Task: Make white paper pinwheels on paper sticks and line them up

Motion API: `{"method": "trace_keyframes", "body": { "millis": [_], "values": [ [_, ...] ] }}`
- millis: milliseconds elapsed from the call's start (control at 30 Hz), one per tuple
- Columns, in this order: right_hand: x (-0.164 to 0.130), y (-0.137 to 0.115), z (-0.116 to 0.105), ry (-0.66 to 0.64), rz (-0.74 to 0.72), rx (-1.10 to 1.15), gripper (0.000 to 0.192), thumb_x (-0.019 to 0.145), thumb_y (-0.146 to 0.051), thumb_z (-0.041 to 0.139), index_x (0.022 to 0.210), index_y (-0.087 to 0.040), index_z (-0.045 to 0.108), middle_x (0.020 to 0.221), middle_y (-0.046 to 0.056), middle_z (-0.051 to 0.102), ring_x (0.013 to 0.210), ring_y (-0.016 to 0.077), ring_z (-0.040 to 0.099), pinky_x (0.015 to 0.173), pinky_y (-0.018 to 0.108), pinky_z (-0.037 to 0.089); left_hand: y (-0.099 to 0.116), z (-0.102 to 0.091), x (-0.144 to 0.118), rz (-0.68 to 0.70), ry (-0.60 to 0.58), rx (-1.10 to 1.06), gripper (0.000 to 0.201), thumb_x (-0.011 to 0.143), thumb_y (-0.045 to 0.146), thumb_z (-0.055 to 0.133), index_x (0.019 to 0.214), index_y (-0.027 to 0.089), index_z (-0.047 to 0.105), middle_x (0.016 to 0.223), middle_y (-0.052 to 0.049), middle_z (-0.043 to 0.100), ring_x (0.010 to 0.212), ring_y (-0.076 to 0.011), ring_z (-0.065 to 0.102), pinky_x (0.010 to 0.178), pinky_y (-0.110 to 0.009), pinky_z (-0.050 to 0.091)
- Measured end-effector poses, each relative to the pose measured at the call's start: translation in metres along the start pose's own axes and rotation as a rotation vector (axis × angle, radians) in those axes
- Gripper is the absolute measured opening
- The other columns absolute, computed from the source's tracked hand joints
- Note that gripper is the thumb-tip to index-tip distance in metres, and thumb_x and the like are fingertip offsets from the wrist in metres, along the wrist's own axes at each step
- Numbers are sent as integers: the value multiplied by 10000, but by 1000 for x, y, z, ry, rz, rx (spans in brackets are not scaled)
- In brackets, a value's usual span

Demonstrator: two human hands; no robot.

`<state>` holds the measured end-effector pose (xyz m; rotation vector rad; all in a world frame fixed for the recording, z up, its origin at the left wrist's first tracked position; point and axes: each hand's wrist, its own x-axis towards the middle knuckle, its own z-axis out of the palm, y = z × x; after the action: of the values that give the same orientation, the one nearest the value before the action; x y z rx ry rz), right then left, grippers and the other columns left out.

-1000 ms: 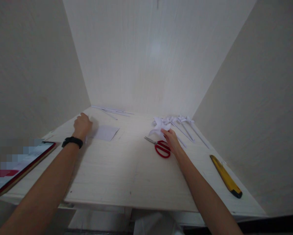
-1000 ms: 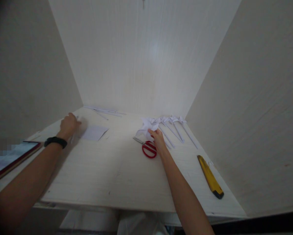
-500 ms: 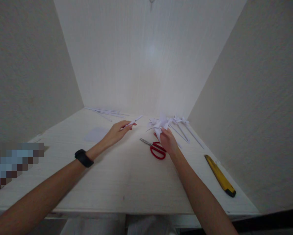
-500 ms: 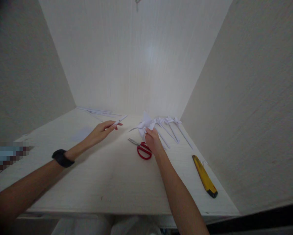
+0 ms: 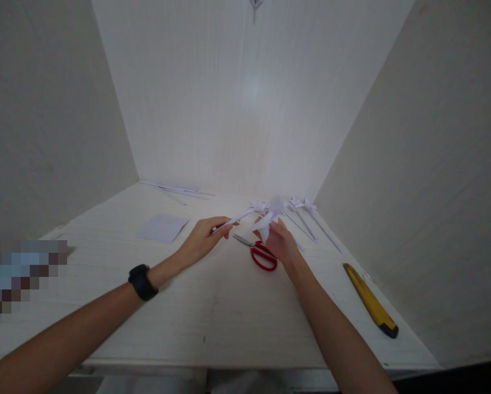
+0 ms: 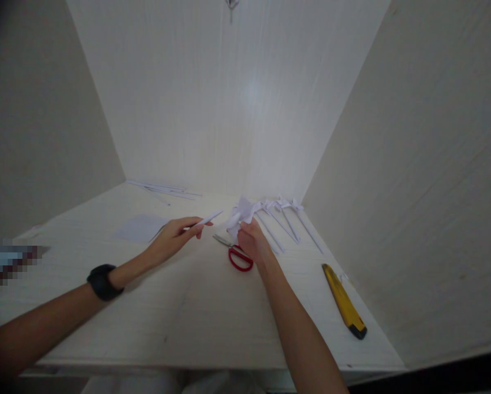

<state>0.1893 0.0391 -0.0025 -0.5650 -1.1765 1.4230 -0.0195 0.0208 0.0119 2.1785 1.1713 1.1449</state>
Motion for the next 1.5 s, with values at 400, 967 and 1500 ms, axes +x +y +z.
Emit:
{"method": "trace_keyframes", "body": {
  "millis": [400, 967, 1500],
  "values": [
    [-4, 3, 6, -178, 70, 6, 314, 577, -455, 753, 796, -271, 624, 750, -1, 656, 749, 199, 611, 642, 315, 489, 5, 4, -4, -69, -108, -155, 399, 930, 418, 378, 1055, 167, 663, 542, 27, 595, 409, -99, 428, 451, -209, 326],
    [-2, 11, 8, -235, 22, 123, 274, 660, -380, 765, 884, -233, 708, 856, 5, 710, 787, 178, 621, 793, 308, 479, 12, 12, -10, -120, -208, -269, 310, 951, 383, 379, 877, 155, 576, 520, 49, 593, 321, -45, 415, 355, -152, 280],
    [-3, 7, 11, -228, -12, 112, 251, 686, -374, 740, 905, -256, 711, 869, -7, 703, 785, 174, 614, 777, 305, 479, 10, 13, -11, -115, -212, -308, 316, 949, 408, 379, 898, 162, 571, 535, 38, 615, 320, -49, 418, 342, -151, 268]
  ]
}}
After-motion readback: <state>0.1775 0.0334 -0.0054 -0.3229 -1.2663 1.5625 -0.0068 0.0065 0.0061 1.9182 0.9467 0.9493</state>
